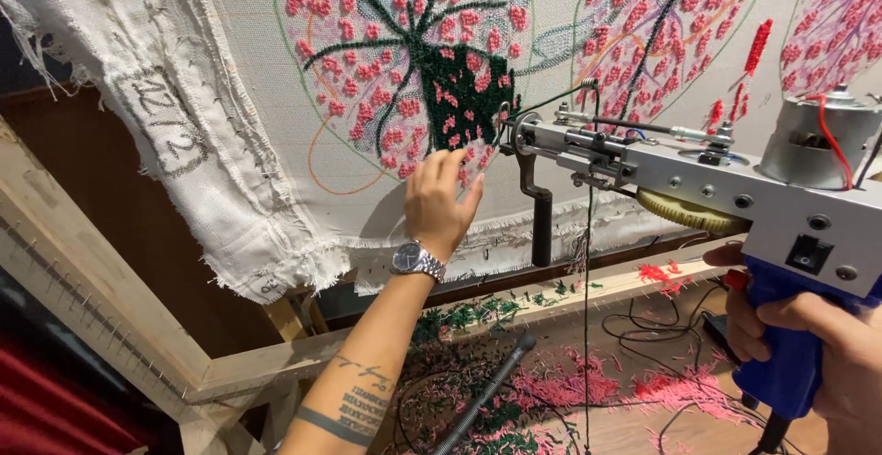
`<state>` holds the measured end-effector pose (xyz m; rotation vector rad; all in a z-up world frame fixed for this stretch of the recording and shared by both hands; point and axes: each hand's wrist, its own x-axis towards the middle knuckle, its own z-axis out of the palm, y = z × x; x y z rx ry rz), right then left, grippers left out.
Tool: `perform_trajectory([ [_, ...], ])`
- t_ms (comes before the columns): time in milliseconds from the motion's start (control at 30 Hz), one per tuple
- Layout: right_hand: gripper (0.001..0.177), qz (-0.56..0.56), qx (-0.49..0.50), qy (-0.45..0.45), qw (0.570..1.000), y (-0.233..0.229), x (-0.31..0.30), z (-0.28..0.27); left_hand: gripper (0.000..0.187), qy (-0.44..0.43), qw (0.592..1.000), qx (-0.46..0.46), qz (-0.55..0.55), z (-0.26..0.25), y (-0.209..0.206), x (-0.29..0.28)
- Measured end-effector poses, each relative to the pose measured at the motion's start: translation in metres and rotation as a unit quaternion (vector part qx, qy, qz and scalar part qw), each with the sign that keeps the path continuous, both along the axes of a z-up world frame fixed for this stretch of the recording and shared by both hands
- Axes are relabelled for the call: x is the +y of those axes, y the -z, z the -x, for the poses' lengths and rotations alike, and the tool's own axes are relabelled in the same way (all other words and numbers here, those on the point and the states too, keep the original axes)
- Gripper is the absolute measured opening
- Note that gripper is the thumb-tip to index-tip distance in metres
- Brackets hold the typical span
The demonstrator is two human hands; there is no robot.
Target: Using a tufting gun to create a patterned rug on a vertical frame.
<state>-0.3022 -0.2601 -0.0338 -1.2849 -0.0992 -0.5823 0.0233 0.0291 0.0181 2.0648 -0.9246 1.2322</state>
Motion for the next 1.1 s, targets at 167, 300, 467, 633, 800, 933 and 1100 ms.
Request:
perform_trajectory([
  [167, 0.063, -0.022, 0.021, -0.001, 1.000, 0.011, -0.011, -0.002, 0.072, -0.118, 0.960, -0.161, -0.198, -0.019, 0.002, 0.006],
  [300, 0.064, -0.037, 0.042, 0.035, 0.998, 0.007, -0.008, 0.002, 0.083, -0.166, 0.917, -0.216, -0.293, -0.048, -0.002, 0.028],
  [467, 0.063, -0.012, 0.037, 0.040, 0.998, 0.022, -0.036, -0.005, 0.083, -0.183, 0.907, -0.235, -0.297, -0.063, -0.043, 0.041],
  [633, 0.066, -0.031, 0.054, 0.054, 0.997, 0.030, -0.043, -0.009, 0.088, -0.219, 0.903, -0.247, -0.276, -0.055, -0.099, 0.034],
  [800, 0.061, -0.001, 0.053, 0.068, 0.996, 0.018, -0.029, -0.005, 0.105, -0.169, 0.928, -0.187, -0.273, -0.039, -0.134, 0.024],
  [933, 0.057, -0.001, 0.058, 0.072, 0.996, 0.024, -0.033, -0.006, 0.112, -0.170, 0.927, -0.188, -0.277, -0.031, -0.140, 0.021],
  [1100, 0.053, -0.024, 0.071, 0.067, 0.995, 0.024, -0.030, -0.004, 0.118, -0.171, 0.948, -0.057, -0.264, 0.015, -0.140, 0.013],
])
